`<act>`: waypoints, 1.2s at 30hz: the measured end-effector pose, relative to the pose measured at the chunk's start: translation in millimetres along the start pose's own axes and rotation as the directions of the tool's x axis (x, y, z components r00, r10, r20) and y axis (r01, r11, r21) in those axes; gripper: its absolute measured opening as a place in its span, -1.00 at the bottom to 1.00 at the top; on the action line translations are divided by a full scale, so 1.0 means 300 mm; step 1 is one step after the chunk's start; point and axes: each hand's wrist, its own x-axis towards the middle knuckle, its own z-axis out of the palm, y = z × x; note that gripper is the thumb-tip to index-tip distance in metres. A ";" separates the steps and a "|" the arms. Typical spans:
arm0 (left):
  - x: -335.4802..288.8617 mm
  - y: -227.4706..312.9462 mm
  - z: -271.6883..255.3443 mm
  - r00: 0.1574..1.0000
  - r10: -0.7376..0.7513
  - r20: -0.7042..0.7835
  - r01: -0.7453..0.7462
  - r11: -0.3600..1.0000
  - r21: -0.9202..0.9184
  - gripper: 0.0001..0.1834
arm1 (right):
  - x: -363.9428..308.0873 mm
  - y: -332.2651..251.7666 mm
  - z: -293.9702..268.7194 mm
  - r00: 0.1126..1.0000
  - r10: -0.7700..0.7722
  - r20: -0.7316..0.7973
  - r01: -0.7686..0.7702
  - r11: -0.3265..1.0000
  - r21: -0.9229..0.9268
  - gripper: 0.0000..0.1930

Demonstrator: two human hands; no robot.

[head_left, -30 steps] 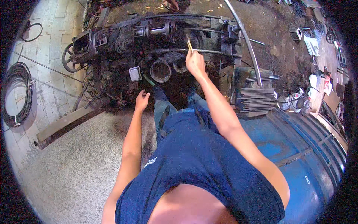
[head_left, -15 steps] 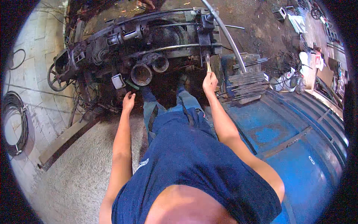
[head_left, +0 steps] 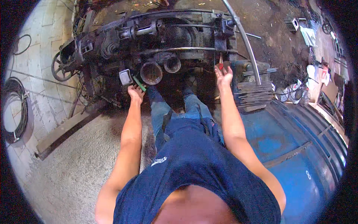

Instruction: Clean and maintain an industrial metal-shaping machine using a brush and a cleaning rod.

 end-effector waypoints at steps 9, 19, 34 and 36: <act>-0.273 0.124 0.092 0.876 0.470 0.109 -0.445 0.874 -0.194 -0.67 | 0.042 -0.129 -0.061 0.763 -0.608 -0.219 0.555 0.791 -0.257 -0.72; -0.165 0.486 0.389 0.507 0.802 0.317 -0.822 0.560 -0.104 -0.82 | 0.115 -0.444 0.538 0.599 -0.676 0.430 0.798 0.548 -0.250 -0.56; 0.099 0.621 0.825 0.118 0.549 0.828 -0.877 -0.333 0.346 -0.61 | 0.088 -0.432 0.744 0.772 -0.209 0.600 0.518 0.755 -0.403 -0.35; 0.104 0.621 0.831 0.150 0.600 0.786 -0.912 -0.223 0.345 -0.60 | 0.082 -0.428 0.743 0.800 -0.174 0.575 0.457 0.797 -0.394 -0.37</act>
